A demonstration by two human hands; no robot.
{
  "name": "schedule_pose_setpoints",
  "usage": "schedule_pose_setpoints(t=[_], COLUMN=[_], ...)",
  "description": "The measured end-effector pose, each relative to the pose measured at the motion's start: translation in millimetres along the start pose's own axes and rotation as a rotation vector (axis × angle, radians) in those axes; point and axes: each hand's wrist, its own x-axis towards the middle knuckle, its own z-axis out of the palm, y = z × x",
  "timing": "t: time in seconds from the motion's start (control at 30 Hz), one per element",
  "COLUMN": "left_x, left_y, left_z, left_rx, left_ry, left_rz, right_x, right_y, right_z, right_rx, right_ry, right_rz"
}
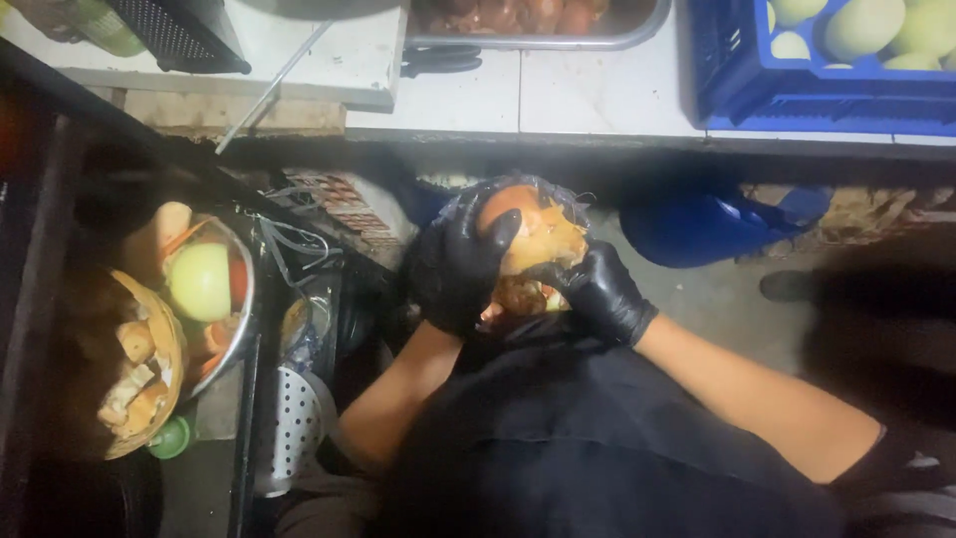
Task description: Peeling multiple onions with a paring knife and placing them into a blue container.
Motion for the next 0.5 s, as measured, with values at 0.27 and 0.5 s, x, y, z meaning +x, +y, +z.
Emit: schedule_pose_setpoints(t=[0.27, 0.5], left_x=[9.6, 4.5], left_y=[14.0, -5.2], left_z=[4.4, 23.5], left_rx=[-0.053, -0.418], left_ry=[-0.047, -0.051], left_rz=[-0.313, -0.341], right_x=[18.8, 33.7], right_y=[-20.3, -58.4], right_z=[-0.9, -44.1], right_rx=[-0.095, -0.519], right_ry=[0.154, 0.07], right_rz=[-0.319, -0.233])
